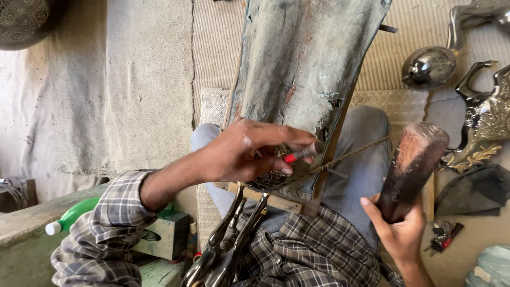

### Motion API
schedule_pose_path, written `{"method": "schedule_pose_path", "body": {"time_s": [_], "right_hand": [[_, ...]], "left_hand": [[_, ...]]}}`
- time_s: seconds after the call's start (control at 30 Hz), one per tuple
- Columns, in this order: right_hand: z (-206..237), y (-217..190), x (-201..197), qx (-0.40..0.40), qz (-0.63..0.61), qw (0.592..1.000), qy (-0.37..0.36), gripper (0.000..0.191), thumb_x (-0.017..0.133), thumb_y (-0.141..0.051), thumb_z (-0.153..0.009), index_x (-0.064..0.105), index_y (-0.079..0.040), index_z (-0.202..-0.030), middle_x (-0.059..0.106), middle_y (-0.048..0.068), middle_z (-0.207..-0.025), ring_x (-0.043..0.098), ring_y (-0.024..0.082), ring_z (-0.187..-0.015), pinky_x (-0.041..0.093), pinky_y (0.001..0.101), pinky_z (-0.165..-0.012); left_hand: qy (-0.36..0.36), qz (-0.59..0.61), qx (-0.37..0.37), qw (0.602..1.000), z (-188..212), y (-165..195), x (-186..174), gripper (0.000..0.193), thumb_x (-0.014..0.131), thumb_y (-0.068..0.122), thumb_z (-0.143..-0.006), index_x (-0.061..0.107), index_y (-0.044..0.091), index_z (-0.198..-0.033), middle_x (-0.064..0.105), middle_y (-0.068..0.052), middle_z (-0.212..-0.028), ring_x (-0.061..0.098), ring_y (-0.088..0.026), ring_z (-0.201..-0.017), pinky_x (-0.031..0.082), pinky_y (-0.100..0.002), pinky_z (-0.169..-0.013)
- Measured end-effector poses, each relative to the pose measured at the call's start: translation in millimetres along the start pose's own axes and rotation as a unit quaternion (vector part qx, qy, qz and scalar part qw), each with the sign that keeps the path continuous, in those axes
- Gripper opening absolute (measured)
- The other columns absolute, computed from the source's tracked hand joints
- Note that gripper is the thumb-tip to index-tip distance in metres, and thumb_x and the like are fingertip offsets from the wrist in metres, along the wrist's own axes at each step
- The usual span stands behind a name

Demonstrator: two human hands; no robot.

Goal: The person uses a hammer and a red-handled chisel to engrave decorative patterns into a polished metal sphere. They repeatedly strike the chisel along the surface, adjusting its position to create fine lines and details.

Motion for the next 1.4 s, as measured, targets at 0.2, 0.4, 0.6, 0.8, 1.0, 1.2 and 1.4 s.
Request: {"method": "schedule_pose_path", "body": {"time_s": [0.2, 0.4, 0.6, 0.8, 1.0, 1.2, 1.4], "right_hand": [[-16, -22, -7, 0.020, -0.052, 0.998, 0.010, 0.046, 0.080, -0.004, -0.086, 0.051, -0.002, -0.122, 0.069, 0.004, -0.093, 0.067, 0.009, -0.083, 0.057, 0.0221, -0.079], [-34, -56, -22, -0.053, 0.012, 0.998, -0.015, 0.042, 0.077, 0.003, -0.084, 0.051, -0.002, -0.117, 0.072, 0.011, -0.087, 0.068, 0.015, -0.067, 0.057, 0.0265, -0.062], [-44, -72, -26, -0.077, -0.038, 0.996, -0.022, 0.068, 0.075, -0.005, -0.089, 0.031, -0.007, -0.140, 0.069, 0.009, -0.094, 0.071, 0.011, -0.072, 0.063, 0.0218, -0.065], [-52, -83, -11, -0.180, 0.167, 0.964, -0.107, 0.050, 0.082, -0.002, -0.087, 0.054, -0.003, -0.128, 0.072, 0.011, -0.100, 0.074, 0.019, -0.082, 0.061, 0.0286, -0.070], [-55, -84, -20, -0.253, 0.207, 0.941, -0.089, 0.068, 0.079, -0.004, -0.082, 0.043, 0.004, -0.139, 0.067, 0.020, -0.107, 0.072, 0.024, -0.086, 0.059, 0.0338, -0.069], [-61, -64, -16, -0.159, 0.217, 0.953, -0.140, 0.080, 0.080, -0.009, -0.081, 0.040, -0.005, -0.149, 0.066, 0.009, -0.087, 0.069, 0.017, -0.076, 0.059, 0.0306, -0.063], [-63, -97, -11, -0.313, 0.292, 0.894, -0.134, 0.069, 0.078, -0.003, -0.082, 0.044, 0.002, -0.142, 0.070, 0.018, -0.098, 0.071, 0.025, -0.084, 0.061, 0.0339, -0.069]], "left_hand": [[-0.036, 0.020, -0.024, 0.999, 4, -7, 0, 0.055, 0.073, 0.001, -0.095, 0.056, 0.017, -0.145, 0.071, -0.002, -0.137, 0.077, -0.022, -0.118, 0.066, -0.034, -0.088], [-0.064, 0.042, -0.047, 0.996, 5, -12, 2, 0.054, 0.066, -0.006, -0.097, 0.054, 0.016, -0.145, 0.067, -0.008, -0.142, 0.082, -0.017, -0.094, 0.067, -0.030, -0.065], [-0.062, 0.059, -0.021, 0.996, 6, -9, 1, 0.056, 0.064, -0.008, -0.098, 0.055, 0.018, -0.148, 0.073, -0.004, -0.134, 0.082, -0.016, -0.099, 0.069, -0.032, -0.076], [-0.058, 0.029, -0.028, 0.998, 6, -9, 0, 0.053, 0.067, -0.006, -0.097, 0.058, 0.018, -0.144, 0.076, 0.001, -0.128, 0.081, -0.017, -0.106, 0.069, -0.030, -0.075], [-0.038, 0.039, -0.009, 0.998, 9, -7, -2, 0.051, 0.071, -0.003, -0.098, 0.058, 0.018, -0.144, 0.073, -0.001, -0.134, 0.080, -0.017, -0.110, 0.071, -0.033, -0.084], [-0.049, 0.037, -0.051, 0.997, 8, -12, -4, 0.051, 0.068, -0.006, -0.095, 0.059, 0.015, -0.140, 0.071, -0.007, -0.137, 0.081, -0.017, -0.097, 0.069, -0.034, -0.074], [-0.055, 0.034, -0.004, 0.998, 5, -4, -6, 0.053, 0.064, -0.008, -0.097, 0.058, 0.013, -0.146, 0.077, 0.000, -0.127, 0.080, -0.018, -0.107, 0.070, -0.034, -0.085]]}}
Point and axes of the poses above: each hand's wrist, its own z-axis away from the middle knuckle, its own x-axis out of the palm, y = z × x, the point moved 8 cm from there along -z, towards the middle knuckle
